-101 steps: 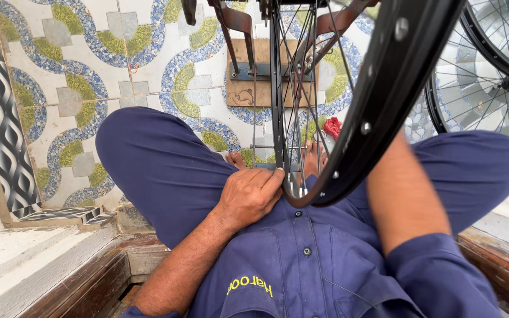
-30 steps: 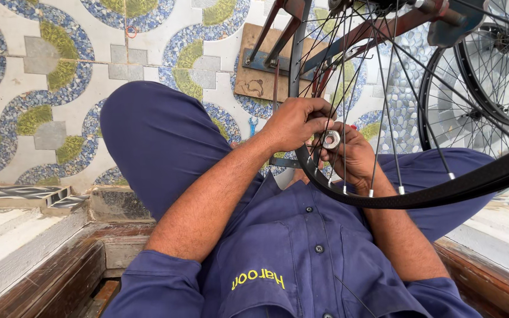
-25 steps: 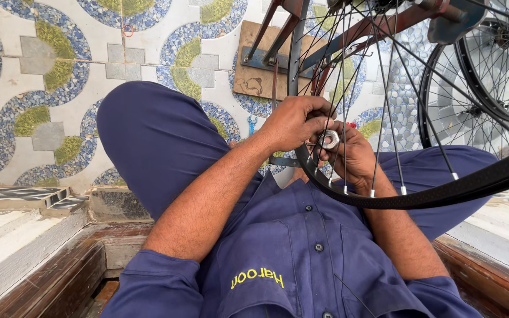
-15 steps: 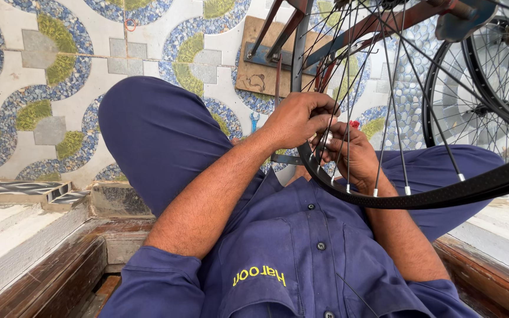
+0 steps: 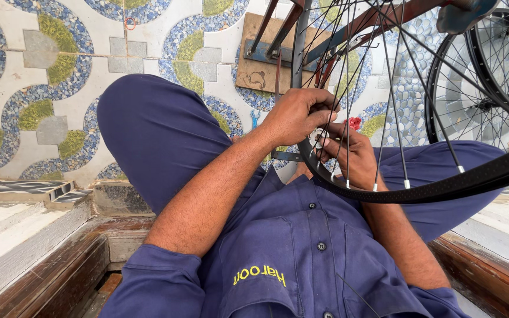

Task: The person mounts a bicycle wheel onto a truing stand, spins the wheel, and uses a spoke wrench to adjust the tension of the spokes around the hub.

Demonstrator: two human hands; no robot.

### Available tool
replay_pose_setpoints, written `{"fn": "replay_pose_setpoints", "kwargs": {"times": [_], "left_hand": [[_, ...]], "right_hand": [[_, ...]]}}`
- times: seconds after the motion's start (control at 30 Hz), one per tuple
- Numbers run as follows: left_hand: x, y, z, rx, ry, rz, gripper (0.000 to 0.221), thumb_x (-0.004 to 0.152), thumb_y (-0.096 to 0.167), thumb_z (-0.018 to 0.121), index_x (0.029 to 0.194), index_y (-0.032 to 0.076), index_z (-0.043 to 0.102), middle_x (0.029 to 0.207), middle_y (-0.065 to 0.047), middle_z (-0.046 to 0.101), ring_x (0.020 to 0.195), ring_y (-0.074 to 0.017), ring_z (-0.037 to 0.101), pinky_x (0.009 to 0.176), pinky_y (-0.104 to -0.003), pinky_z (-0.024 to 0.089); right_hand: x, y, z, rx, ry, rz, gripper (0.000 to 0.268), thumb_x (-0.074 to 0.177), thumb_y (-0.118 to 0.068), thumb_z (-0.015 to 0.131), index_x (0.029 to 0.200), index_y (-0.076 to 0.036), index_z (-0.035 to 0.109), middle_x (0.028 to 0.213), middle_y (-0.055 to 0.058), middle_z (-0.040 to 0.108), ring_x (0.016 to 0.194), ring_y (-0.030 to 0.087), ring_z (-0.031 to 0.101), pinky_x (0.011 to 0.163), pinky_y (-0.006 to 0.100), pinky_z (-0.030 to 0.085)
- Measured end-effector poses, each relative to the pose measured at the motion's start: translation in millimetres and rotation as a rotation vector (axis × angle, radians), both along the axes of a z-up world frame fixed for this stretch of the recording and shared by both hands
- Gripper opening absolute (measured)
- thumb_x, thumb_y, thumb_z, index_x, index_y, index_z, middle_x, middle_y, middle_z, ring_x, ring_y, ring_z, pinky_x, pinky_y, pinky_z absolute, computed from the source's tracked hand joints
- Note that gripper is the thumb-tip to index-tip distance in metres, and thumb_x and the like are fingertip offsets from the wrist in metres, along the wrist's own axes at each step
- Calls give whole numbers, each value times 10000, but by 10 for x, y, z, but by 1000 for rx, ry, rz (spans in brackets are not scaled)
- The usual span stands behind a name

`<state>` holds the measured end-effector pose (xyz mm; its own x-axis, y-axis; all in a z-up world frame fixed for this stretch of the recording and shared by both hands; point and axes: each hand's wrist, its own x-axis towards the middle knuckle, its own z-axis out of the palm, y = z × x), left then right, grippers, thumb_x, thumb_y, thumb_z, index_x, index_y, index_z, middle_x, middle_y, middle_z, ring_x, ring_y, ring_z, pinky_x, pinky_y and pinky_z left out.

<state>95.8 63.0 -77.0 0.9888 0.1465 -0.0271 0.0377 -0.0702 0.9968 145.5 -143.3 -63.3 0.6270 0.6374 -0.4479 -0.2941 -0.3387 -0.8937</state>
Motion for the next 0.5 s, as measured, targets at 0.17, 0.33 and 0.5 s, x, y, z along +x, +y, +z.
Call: {"fn": "replay_pose_setpoints", "kwargs": {"times": [0.17, 0.33, 0.5], "left_hand": [[-10, -11, 14, -23, -1, -5, 196, 916, 180, 744, 1054, 41, 742, 903, -76, 777, 811, -155, 756, 732, -314, 593], [-57, 1, 13, -61, 48, -62, 204, 919, 167, 733, 1087, 51, 737, 937, -74, 784, 854, -159, 755, 779, -318, 595], [-132, 78, -66, 19, 45, -287, 280, 952, 215, 721, 1191, 71, 699, 1048, -77, 768, 988, -179, 738, 871, -336, 565]], "right_hand": [[-52, 14, 224, -41, -81, 21, 357, 944, -73, 720, 1275, 50, 663, 874, 47, 732, 755, 97, 677, 679, 251, 567], [-193, 141, 362, -333, -410, 19, 320, 834, -78, 892, 1008, 106, 696, 721, 102, 676, 631, 127, 621, 564, 274, 479], [-115, 93, 364, -137, -190, 7, 271, 912, -123, 795, 1117, 39, 722, 848, 67, 714, 717, 96, 627, 640, 248, 503]]}}
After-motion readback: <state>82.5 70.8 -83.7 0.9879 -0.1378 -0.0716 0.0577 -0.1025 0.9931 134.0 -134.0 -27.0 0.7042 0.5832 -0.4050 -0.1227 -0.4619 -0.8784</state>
